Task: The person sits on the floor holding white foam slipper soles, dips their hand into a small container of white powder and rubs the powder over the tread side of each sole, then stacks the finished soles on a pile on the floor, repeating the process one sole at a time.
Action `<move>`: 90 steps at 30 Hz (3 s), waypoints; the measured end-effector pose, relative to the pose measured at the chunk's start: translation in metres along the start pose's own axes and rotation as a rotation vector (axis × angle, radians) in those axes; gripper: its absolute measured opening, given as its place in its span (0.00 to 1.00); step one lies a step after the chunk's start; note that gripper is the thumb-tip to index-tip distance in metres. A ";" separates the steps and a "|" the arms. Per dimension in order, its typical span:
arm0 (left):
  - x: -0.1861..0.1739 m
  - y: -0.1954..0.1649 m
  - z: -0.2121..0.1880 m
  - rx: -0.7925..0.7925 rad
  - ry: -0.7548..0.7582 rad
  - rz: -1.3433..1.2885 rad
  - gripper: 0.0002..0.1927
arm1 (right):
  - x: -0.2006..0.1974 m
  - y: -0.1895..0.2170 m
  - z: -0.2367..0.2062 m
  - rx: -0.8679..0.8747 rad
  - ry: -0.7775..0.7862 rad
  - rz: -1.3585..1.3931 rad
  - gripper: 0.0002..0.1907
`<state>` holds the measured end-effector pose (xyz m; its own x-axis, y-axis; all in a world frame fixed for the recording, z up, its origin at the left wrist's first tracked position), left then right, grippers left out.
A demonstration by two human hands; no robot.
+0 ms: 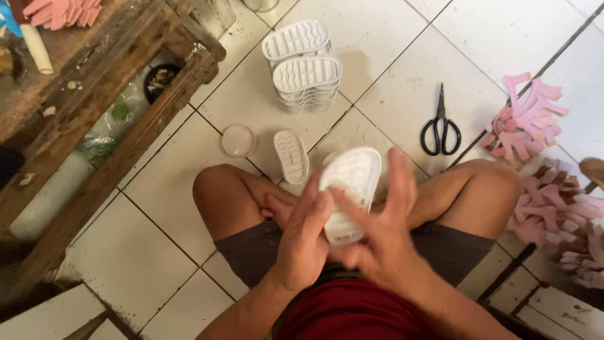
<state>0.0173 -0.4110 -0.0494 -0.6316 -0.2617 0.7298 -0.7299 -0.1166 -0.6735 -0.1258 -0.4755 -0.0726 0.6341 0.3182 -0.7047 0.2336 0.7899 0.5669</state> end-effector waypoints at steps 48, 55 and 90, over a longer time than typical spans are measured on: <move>-0.021 0.056 -0.044 -0.019 -0.094 -0.004 0.33 | 0.007 -0.004 -0.022 0.005 0.159 -0.336 0.43; -0.050 0.055 -0.014 -0.038 -0.266 -0.328 0.34 | 0.021 0.007 -0.041 -0.018 0.338 -0.079 0.46; -0.191 0.022 0.065 0.323 -0.507 0.969 0.36 | 0.120 -0.081 0.108 0.192 -0.038 -0.100 0.51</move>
<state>0.1388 -0.4258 -0.2116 -0.6609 -0.7246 -0.1953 0.1550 0.1229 -0.9802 0.0108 -0.5584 -0.1570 0.6269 0.2205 -0.7473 0.4309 0.7010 0.5683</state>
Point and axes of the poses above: each hand's wrist, its own z-axis towards the middle knuckle, its own x-axis out of the palm, y = z × x, the point moved 2 cm from there along z, towards the middle knuckle, and after that the axes turned 2 degrees about y, right-handed, at the moved point
